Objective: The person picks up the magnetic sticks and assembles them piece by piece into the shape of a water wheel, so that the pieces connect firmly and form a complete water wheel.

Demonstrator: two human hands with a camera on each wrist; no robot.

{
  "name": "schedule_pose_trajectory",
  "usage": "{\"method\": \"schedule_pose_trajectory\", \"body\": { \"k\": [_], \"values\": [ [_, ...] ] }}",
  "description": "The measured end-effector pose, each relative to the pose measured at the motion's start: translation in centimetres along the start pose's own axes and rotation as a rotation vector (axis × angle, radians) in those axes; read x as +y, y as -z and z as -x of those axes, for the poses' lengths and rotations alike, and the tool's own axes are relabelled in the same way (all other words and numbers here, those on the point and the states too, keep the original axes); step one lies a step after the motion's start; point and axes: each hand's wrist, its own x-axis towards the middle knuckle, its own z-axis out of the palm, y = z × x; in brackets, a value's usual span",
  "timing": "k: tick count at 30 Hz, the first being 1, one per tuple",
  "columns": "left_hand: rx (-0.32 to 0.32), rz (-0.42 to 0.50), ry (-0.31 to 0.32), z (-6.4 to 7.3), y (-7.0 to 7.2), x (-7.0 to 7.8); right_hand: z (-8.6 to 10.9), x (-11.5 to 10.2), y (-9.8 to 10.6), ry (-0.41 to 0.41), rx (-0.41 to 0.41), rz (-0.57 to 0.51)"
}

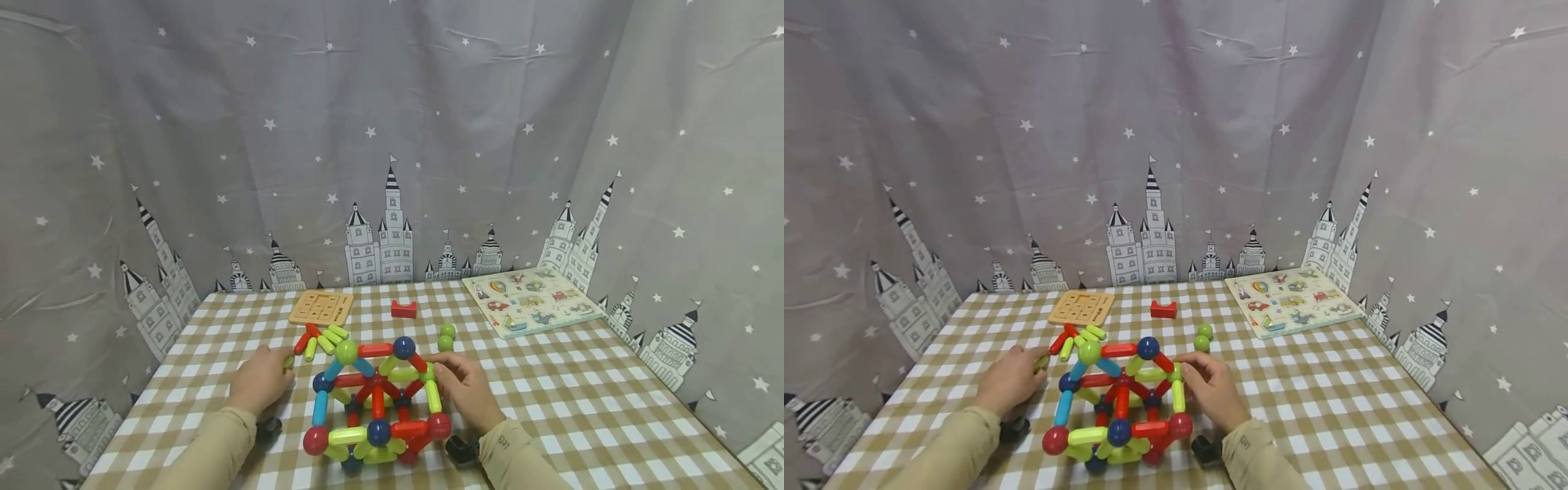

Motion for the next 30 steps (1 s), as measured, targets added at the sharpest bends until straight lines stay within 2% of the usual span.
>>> {"method": "schedule_pose_trajectory", "body": {
  "k": [2, 3, 6, 8, 10, 13, 15, 19, 23, 30],
  "values": [
    [0.013, 0.035, -0.004, 0.9, 0.4, 0.2, 0.0, 0.1, -0.1, -0.003, -0.009, -0.007],
    [0.047, 0.083, -0.015, 1.7, 0.7, 0.3, 0.1, 0.2, -0.1, -0.003, -0.014, -0.009],
    [0.187, 0.321, -0.083, 5.0, 1.7, 1.6, 0.1, 0.3, -0.2, -0.001, -0.031, -0.003],
    [0.259, 0.490, -0.205, 7.4, 2.2, 2.9, 0.1, 0.2, -0.1, 0.012, -0.024, 0.008],
    [0.281, 0.579, -0.371, 9.5, 2.6, 4.2, 0.1, 0.2, 0.1, 0.023, -0.001, 0.022],
    [0.234, 0.601, -0.579, 11.4, 2.9, 5.5, 0.0, 0.0, 0.4, 0.033, 0.020, 0.027],
    [0.214, 0.580, -0.666, 11.9, 3.1, 5.9, -0.1, 0.0, 0.5, 0.023, 0.017, 0.030],
    [0.158, 0.553, -0.715, 12.2, 3.1, 5.9, 0.0, 0.1, 0.4, -0.013, -0.014, 0.029],
    [0.083, 0.535, -0.723, 12.4, 3.1, 5.8, 0.1, 0.0, 0.2, -0.030, -0.018, 0.027],
    [0.080, 0.508, -0.753, 11.9, 3.3, 5.9, 0.1, -0.1, 0.1, -0.017, -0.006, 0.040]
  ]
}}
